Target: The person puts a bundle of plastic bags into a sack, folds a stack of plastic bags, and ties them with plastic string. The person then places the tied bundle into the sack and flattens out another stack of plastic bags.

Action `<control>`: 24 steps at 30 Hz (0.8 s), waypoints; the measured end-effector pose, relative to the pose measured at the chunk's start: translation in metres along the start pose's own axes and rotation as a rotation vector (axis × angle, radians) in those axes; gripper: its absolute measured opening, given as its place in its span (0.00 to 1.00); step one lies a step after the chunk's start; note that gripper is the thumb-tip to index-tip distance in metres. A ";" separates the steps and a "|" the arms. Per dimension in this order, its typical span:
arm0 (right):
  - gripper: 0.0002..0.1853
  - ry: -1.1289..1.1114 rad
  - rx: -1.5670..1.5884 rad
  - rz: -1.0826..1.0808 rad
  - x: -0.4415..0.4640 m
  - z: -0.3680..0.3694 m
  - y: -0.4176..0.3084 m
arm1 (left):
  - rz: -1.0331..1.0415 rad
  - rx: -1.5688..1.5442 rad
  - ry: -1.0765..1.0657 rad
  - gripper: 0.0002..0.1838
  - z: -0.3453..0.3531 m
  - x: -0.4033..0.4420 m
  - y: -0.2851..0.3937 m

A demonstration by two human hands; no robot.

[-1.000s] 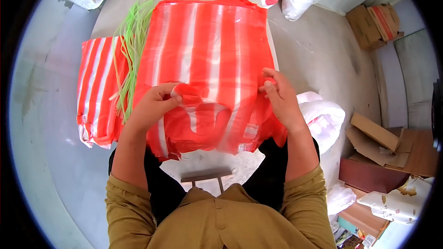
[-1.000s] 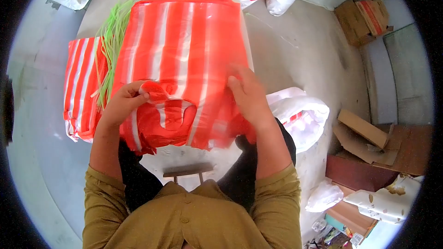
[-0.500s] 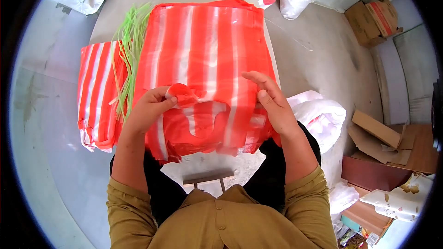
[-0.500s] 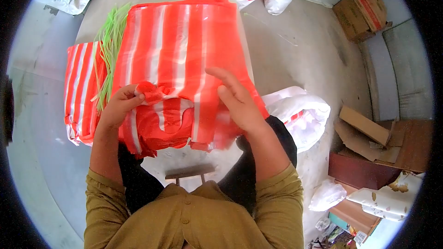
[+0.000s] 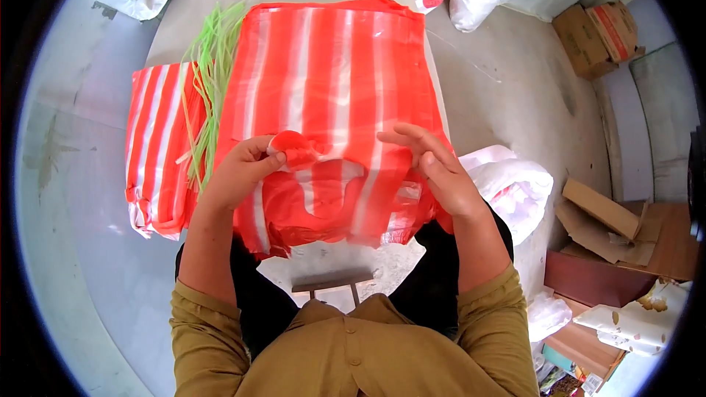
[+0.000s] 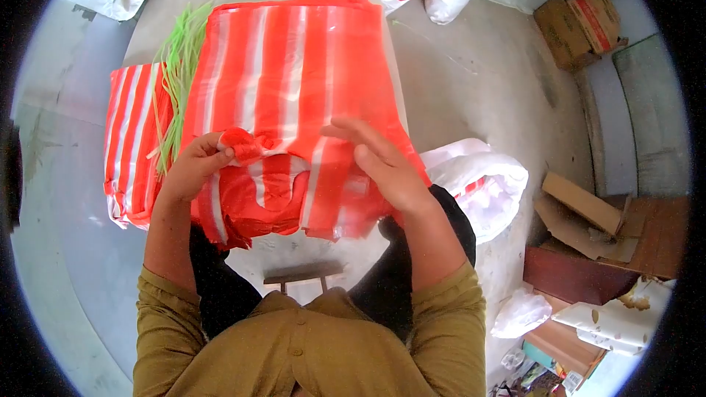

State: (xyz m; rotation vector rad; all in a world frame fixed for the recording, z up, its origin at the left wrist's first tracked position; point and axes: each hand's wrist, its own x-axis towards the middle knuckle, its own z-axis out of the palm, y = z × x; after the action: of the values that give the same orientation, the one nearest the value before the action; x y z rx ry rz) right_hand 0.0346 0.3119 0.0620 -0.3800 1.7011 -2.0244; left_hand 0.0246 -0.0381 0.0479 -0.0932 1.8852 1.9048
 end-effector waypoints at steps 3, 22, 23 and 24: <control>0.38 -0.011 -0.063 -0.070 0.005 -0.001 0.004 | -0.004 -0.002 -0.006 0.06 0.001 0.001 0.002; 0.48 -0.219 0.132 0.013 -0.007 -0.006 -0.001 | -0.002 0.008 -0.019 0.08 0.004 0.000 0.005; 0.48 -0.217 0.142 0.024 -0.007 -0.006 -0.001 | 0.001 0.014 -0.029 0.08 0.003 0.000 0.004; 0.47 -0.169 0.088 0.006 -0.002 -0.001 0.002 | 0.004 0.021 -0.039 0.08 0.001 0.001 0.003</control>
State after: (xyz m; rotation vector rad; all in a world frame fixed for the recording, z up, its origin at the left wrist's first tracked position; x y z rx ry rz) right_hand 0.0361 0.3137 0.0602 -0.5002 1.5047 -1.9942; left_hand 0.0233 -0.0370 0.0503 -0.0453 1.8806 1.8762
